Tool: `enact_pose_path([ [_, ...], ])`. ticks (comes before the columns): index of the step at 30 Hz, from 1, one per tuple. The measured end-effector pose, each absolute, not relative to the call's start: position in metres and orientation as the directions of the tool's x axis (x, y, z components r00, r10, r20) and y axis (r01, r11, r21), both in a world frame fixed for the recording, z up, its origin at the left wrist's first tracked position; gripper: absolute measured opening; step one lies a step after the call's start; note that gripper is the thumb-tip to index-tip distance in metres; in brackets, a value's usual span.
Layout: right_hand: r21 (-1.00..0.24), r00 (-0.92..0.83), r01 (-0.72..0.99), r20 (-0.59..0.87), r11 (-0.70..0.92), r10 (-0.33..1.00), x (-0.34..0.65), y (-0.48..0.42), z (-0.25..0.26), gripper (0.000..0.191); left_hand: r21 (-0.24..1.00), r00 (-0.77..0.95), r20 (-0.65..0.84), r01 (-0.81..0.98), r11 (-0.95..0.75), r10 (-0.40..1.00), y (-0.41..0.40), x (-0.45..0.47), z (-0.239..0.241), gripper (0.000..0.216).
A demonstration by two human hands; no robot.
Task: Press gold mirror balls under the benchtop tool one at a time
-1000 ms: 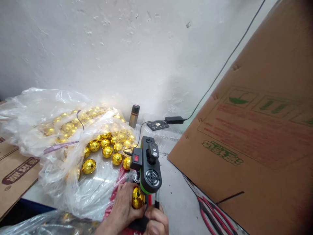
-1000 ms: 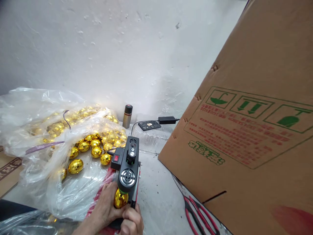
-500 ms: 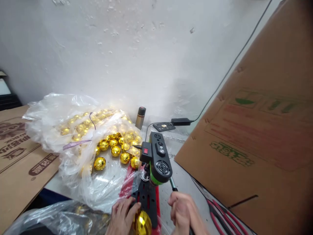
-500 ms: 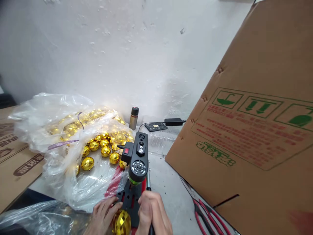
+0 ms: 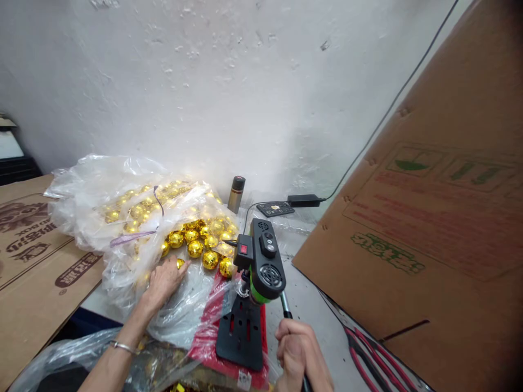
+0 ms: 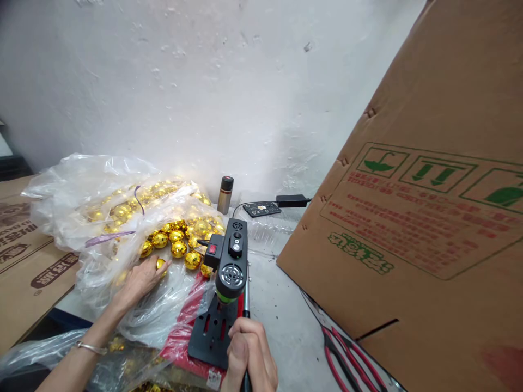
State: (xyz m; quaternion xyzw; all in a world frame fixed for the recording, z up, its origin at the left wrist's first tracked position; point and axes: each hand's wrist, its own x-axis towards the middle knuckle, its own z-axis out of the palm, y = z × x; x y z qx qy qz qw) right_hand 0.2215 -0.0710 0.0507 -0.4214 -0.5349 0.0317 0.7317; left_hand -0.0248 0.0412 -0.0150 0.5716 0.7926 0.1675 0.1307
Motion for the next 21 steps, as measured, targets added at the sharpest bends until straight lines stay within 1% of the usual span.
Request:
enact_pose_path([
  [2, -0.536, 0.359, 0.439, 0.84, 0.721, 0.407, 0.228, -0.064, 0.051, 0.034, 0.464, -0.283, -0.042, 0.844, 0.27, 0.958, 0.04, -0.02, -0.016, 0.04],
  [3, -0.496, 0.325, 0.446, 0.865, 0.745, 0.382, 0.231, -0.062, 0.053, 0.033, 0.504, -0.276, -0.044, 0.824, 0.26, 0.96, 0.037, -0.016, -0.016, 0.043],
  [4, -0.483, 0.303, 0.446, 0.874, 0.753, 0.381, 0.234, -0.06, 0.056, 0.033, 0.584, -0.271, -0.049, 0.773, 0.248, 0.961, 0.033, -0.011, -0.016, 0.048],
  [5, -0.497, 0.295, 0.441, 0.867, 0.747, 0.402, 0.236, -0.059, 0.06, 0.033, 0.706, -0.261, -0.063, 0.671, 0.228, 0.963, 0.027, -0.005, -0.016, 0.055],
  [6, -0.521, 0.291, 0.434, 0.853, 0.735, 0.432, 0.237, -0.058, 0.065, 0.034, 0.839, -0.234, -0.087, 0.506, 0.198, 0.968, 0.019, 0.003, -0.016, 0.063],
  [7, -0.541, 0.292, 0.426, 0.841, 0.725, 0.456, 0.238, -0.058, 0.07, 0.034, 0.942, -0.187, -0.122, 0.289, 0.173, 0.975, 0.01, 0.013, -0.018, 0.069],
  [8, -0.56, 0.299, 0.419, 0.828, 0.715, 0.474, 0.239, -0.058, 0.075, 0.035, 0.986, -0.128, -0.151, 0.055, 0.159, 0.98, 0.0, 0.024, -0.021, 0.074],
  [9, -0.574, 0.306, 0.415, 0.818, 0.706, 0.486, 0.239, -0.058, 0.079, 0.035, 0.978, -0.057, -0.177, -0.119, 0.17, 0.982, -0.009, 0.035, -0.026, 0.075],
  [10, -0.582, 0.307, 0.414, 0.813, 0.7, 0.495, 0.239, -0.058, 0.083, 0.035, 0.961, -0.015, -0.197, -0.202, 0.19, 0.98, -0.018, 0.047, -0.031, 0.074],
  [11, -0.586, 0.305, 0.415, 0.811, 0.696, 0.5, 0.239, -0.058, 0.086, 0.035, 0.954, 0.0, -0.202, -0.227, 0.197, 0.979, -0.025, 0.058, -0.037, 0.074],
  [13, -0.581, 0.288, 0.421, 0.814, 0.697, 0.505, 0.24, -0.057, 0.088, 0.034, 0.97, -0.024, -0.175, -0.175, 0.169, 0.984, -0.033, 0.077, -0.051, 0.074],
  [15, -0.556, 0.256, 0.424, 0.831, 0.715, 0.493, 0.241, -0.057, 0.087, 0.033, 0.993, -0.064, -0.102, -0.063, 0.098, 0.993, -0.034, 0.09, -0.064, 0.072],
  [17, -0.535, 0.234, 0.426, 0.844, 0.73, 0.482, 0.242, -0.057, 0.085, 0.032, 0.997, -0.098, -0.013, 0.079, 0.021, 0.995, -0.031, 0.098, -0.074, 0.064],
  [21, -0.515, 0.22, 0.445, 0.856, 0.733, 0.468, 0.242, -0.059, 0.081, 0.032, 0.927, -0.128, 0.179, 0.356, -0.123, 0.976, -0.028, 0.105, -0.089, 0.05],
])
